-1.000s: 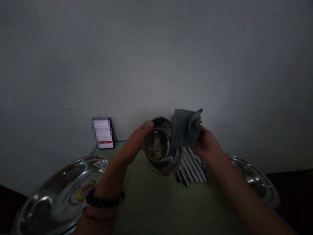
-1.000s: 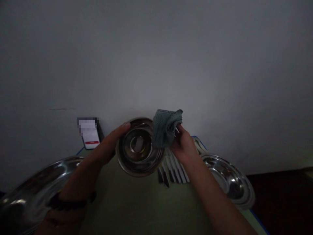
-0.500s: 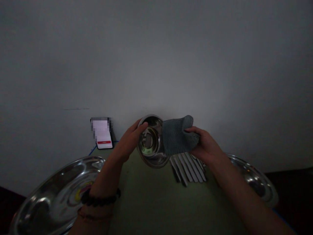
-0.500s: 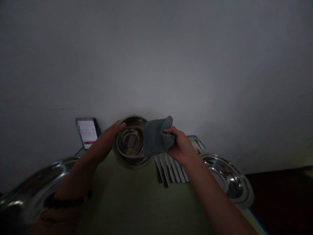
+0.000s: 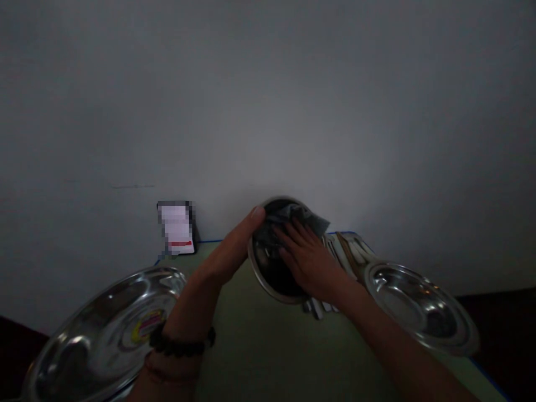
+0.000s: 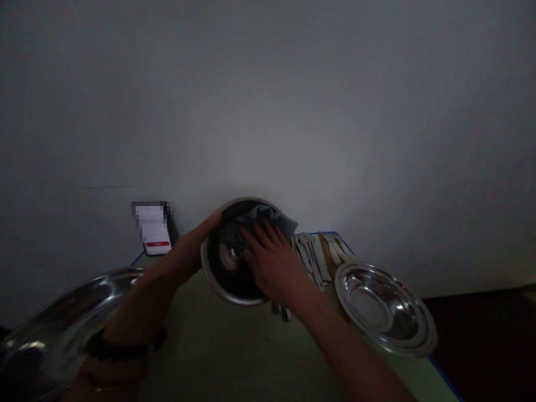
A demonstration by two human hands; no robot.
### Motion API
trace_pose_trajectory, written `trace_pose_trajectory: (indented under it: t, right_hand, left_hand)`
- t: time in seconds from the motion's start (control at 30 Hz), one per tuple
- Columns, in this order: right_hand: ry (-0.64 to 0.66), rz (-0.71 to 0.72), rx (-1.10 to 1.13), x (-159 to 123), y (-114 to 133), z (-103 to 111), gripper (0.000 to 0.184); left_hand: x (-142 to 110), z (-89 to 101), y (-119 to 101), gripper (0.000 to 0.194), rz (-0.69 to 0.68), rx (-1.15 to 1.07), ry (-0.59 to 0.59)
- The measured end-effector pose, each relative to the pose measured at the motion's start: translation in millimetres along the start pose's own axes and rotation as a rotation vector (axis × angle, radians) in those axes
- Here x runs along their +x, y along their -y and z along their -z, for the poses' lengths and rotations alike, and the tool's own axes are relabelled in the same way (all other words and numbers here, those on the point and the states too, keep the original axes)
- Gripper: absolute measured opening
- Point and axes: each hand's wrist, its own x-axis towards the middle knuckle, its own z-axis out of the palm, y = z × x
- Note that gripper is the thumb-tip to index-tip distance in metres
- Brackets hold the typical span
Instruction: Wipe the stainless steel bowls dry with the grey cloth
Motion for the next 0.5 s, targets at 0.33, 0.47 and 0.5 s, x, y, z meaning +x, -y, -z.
trace_pose_trajectory:
  t: [0.33,0.47,0.5]
  right_hand:
    - [-0.071,-0.321,0.617,0.7,25.2,-1.2,0.055]
    - [-0.045,-0.188,0.567,-0.8,32.4,3.7,0.051]
    - [-0.062,-0.118,0.503,-0.3,32.8,5.6,0.051]
  left_hand:
    - [-1.6,-26.4,2.6,0.057,-0.083,0.052,0.02]
    - [2.1,-27.2,6.1,0.059,-0.103,-0.023,-0.044]
    - [2.5,-26.5,5.7,0.059,-0.104,-0.031,-0.06]
